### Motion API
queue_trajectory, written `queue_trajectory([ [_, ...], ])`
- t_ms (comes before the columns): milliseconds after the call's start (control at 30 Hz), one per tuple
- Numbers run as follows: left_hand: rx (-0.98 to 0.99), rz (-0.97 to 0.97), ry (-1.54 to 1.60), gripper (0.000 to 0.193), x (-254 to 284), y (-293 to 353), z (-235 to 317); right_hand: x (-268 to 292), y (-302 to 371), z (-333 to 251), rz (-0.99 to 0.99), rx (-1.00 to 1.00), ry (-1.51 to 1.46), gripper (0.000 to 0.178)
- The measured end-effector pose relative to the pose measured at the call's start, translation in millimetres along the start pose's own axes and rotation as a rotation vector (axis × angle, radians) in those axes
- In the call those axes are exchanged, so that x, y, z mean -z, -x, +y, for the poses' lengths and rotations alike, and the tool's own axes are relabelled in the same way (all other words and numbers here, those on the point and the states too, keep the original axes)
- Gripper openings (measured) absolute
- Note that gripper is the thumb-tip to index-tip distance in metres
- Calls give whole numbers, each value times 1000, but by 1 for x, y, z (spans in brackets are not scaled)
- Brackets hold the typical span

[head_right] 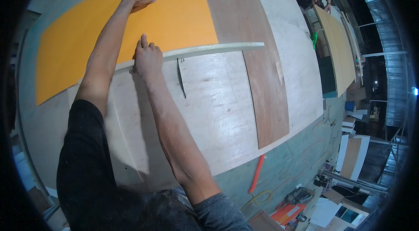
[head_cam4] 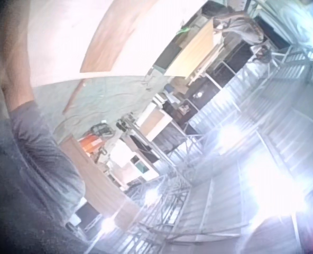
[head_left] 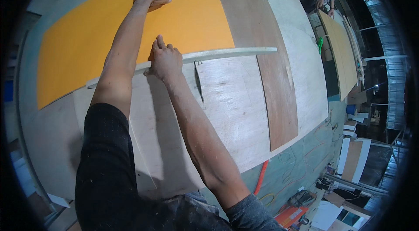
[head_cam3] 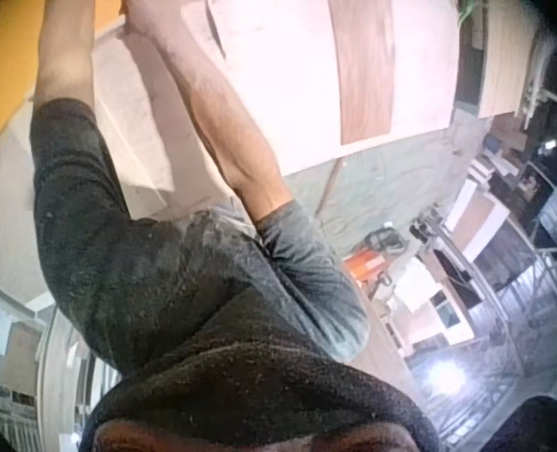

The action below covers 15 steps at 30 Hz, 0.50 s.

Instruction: The person saws an orange wooden board using a table saw, guiding the board along a fence by hand.

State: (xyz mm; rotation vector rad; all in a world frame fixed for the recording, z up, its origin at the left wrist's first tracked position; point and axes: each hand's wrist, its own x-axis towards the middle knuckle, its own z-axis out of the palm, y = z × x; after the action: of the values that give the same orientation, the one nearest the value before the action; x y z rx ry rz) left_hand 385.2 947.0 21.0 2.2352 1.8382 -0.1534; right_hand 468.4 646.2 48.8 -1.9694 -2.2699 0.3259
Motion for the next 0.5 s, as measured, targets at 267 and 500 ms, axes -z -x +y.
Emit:
queue_trajectory([
  [267, -12, 4, -40, 102, 9, 34, -5, 4, 29, -4, 53, 75, -3, 110],
  [500, -26, -61, 15, 93, -9, 193, 49, -21, 172, -2, 78, 89, 9, 108],
])
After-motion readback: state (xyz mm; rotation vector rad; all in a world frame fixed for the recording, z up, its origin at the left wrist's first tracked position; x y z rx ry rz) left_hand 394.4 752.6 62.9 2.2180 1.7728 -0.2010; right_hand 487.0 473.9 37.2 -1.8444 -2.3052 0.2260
